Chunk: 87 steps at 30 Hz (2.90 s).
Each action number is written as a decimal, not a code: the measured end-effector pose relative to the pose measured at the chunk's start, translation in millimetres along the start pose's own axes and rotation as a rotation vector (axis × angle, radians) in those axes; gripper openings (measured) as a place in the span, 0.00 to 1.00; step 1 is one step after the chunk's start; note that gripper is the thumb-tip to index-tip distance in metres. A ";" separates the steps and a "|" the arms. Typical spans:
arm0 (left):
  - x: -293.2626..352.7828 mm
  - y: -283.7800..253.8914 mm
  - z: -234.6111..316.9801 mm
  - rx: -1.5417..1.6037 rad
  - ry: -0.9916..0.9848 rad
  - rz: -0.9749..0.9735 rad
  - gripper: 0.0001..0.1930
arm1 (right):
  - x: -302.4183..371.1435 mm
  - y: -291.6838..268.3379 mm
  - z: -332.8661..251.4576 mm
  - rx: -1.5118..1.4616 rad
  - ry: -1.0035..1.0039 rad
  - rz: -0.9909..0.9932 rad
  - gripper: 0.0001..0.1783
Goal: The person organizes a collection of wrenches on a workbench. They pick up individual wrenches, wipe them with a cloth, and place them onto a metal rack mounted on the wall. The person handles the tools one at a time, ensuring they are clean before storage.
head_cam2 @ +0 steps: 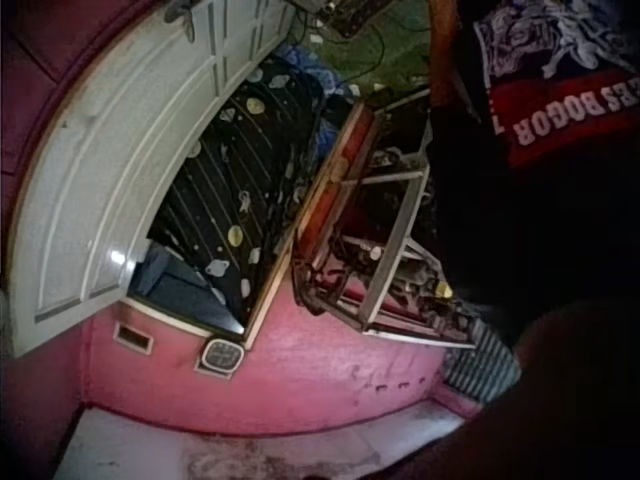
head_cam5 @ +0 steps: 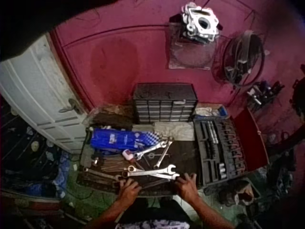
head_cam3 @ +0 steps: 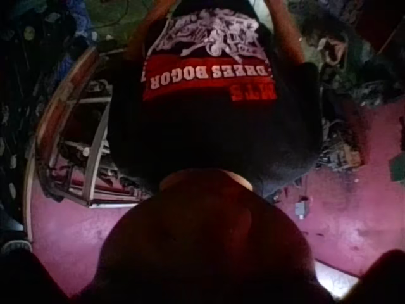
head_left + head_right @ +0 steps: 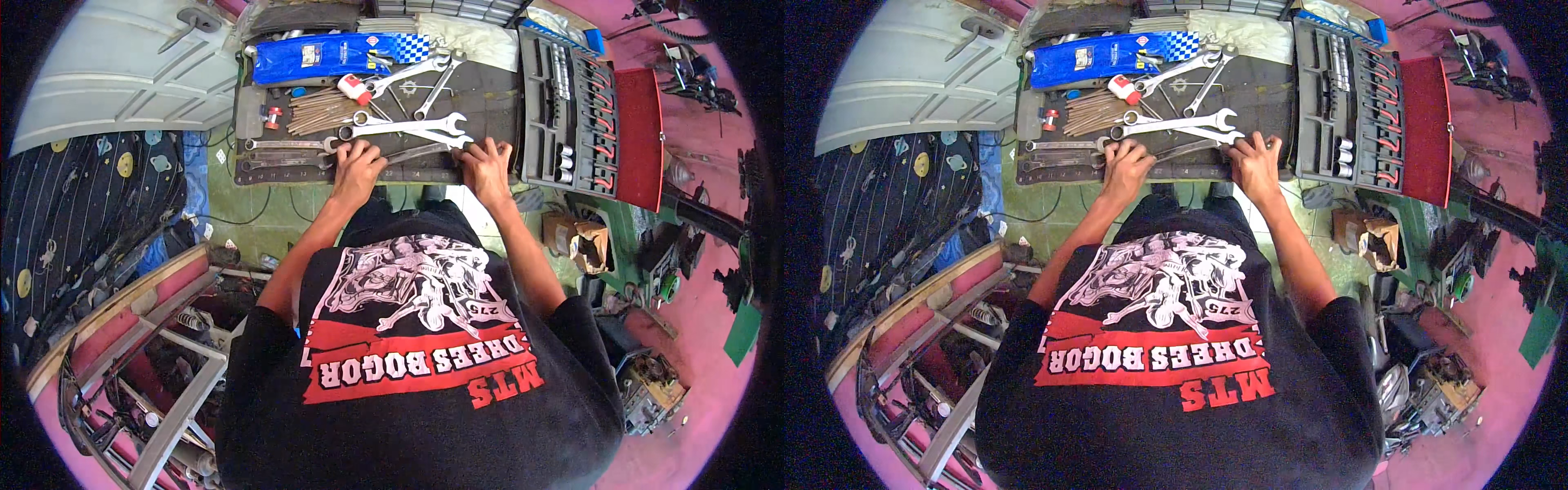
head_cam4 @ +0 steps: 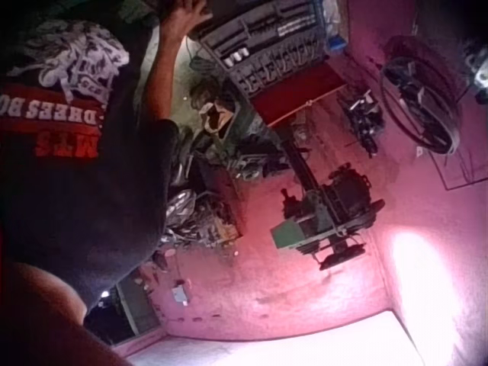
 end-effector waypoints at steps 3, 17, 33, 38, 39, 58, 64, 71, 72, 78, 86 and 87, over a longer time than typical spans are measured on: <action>3.4 -3.3 -1.5 0.046 -0.018 0.000 0.09 | 5.4 3.5 0.6 -0.009 0.020 -0.019 0.19; 18.9 -18.0 -22.4 0.049 -0.265 0.075 0.11 | 8.5 6.2 -3.0 -0.062 -0.002 -0.017 0.15; 17.9 -43.6 -31.6 0.056 -0.282 0.186 0.08 | 3.5 4.4 -15.4 -0.034 0.008 0.035 0.15; 32.5 -46.9 -59.2 0.090 -0.213 0.312 0.11 | -13.0 20.7 -34.6 -0.024 0.050 0.084 0.14; 34.8 -45.7 -63.4 0.118 -0.225 0.312 0.11 | -15.3 24.6 -37.8 -0.022 0.058 0.092 0.14; 27.6 -50.3 -95.3 0.403 -0.030 0.158 0.12 | -53.7 19.2 -92.9 -0.142 0.066 -0.052 0.19; 28.9 -50.7 -102.3 0.383 -0.073 0.168 0.12 | -95.7 49.8 -151.1 -0.217 -0.038 -0.040 0.16; 36.0 -50.7 -107.4 0.333 -0.140 0.227 0.13 | -144.9 63.5 -182.5 -0.063 -0.073 -0.102 0.11; 37.3 -53.3 -106.2 0.306 -0.162 0.235 0.13 | -148.5 69.4 -184.9 -0.046 -0.080 -0.140 0.11; 46.7 -54.6 -113.7 0.228 -0.280 0.256 0.16 | -162.8 74.7 -198.3 0.010 -0.146 -0.133 0.12; 62.0 -44.8 -122.0 0.288 -0.362 0.266 0.19 | -165.8 79.1 -204.0 -0.065 -0.175 -0.140 0.13; 61.4 -45.8 -122.6 0.303 -0.359 0.268 0.19 | -166.6 79.0 -203.8 -0.068 -0.169 -0.135 0.13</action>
Point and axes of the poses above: each hand's wrist, its own x-axis away from the middle knuckle, its own y-axis out of the palm, z = x × y, the point moved 7 cm from there along -x, towards the middle knuckle, and after that the axes turned 5 degrees about x, right-handed, at the moved point
